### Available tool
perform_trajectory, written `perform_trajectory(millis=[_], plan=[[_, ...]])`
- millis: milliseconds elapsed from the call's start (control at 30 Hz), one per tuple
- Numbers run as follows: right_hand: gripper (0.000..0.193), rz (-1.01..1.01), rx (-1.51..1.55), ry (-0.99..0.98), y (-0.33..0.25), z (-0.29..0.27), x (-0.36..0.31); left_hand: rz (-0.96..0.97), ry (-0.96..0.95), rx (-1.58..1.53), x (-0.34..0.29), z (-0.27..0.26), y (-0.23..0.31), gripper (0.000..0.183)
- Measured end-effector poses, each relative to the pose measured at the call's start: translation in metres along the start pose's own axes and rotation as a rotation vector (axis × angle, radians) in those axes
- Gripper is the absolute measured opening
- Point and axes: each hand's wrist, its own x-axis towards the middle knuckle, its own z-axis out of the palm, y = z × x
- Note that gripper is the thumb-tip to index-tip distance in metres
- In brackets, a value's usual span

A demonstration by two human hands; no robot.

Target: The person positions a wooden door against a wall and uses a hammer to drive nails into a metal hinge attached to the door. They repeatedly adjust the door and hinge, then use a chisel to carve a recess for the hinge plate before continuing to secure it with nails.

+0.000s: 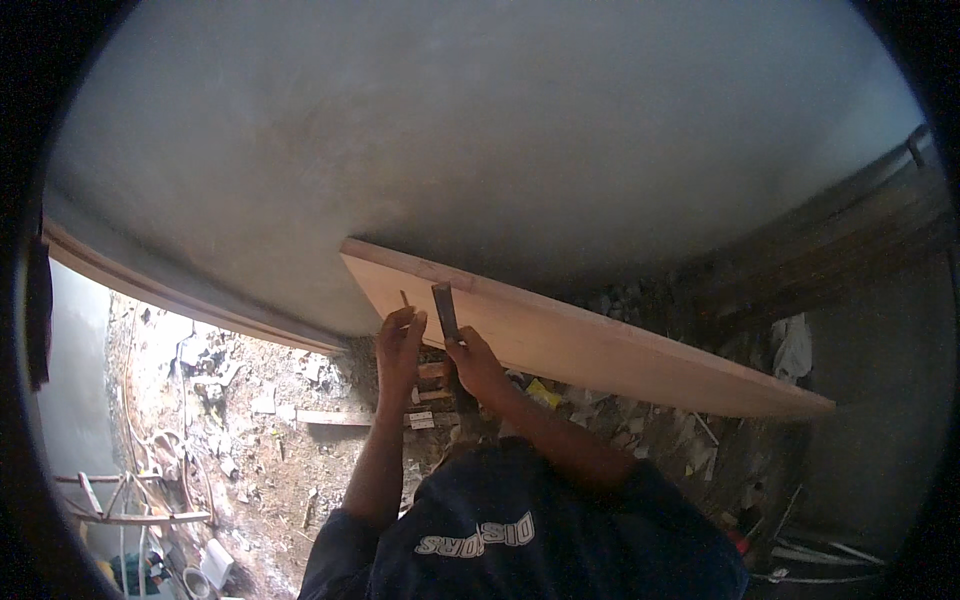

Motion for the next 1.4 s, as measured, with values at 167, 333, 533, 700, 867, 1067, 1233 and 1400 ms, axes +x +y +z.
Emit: perform_trajectory(millis=[167,333,533,700,867,1067,1233,1400], plan=[[0.023,0.129,0.162,0.009,-0.013,0.007,0.017,-0.224,-0.206,-0.044,0.028,0.012,-0.005,0.057],[0.025,0.147,0.196,0.007,-0.013,0.003,0.023,0.633,0.104,0.819,0.065,-0.006,-0.004,0.094],[0.030,0.177,0.255,-0.016,-0.019,0.012,0.022,0.535,-0.213,1.225,0.125,-0.032,0.022,0.133],[0.032,0.198,0.243,0.008,-0.017,0.019,0.027,0.484,-0.270,1.295,0.134,-0.021,0.014,0.138],[0.036,0.222,0.188,0.046,-0.013,0.025,0.036,0.433,-0.275,1.285,0.140,-0.020,0.007,0.139],[0.040,0.227,0.195,0.059,-0.014,0.032,0.042,0.370,-0.313,1.201,0.140,-0.021,0.011,0.140],[0.039,0.212,0.093,0.003,-0.015,0.019,0.046,0.340,-0.274,1.195,0.136,-0.016,0.011,0.131],[0.040,0.253,0.133,0.056,-0.017,0.030,0.047,0.330,-0.303,1.143,0.138,-0.015,0.012,0.139]])
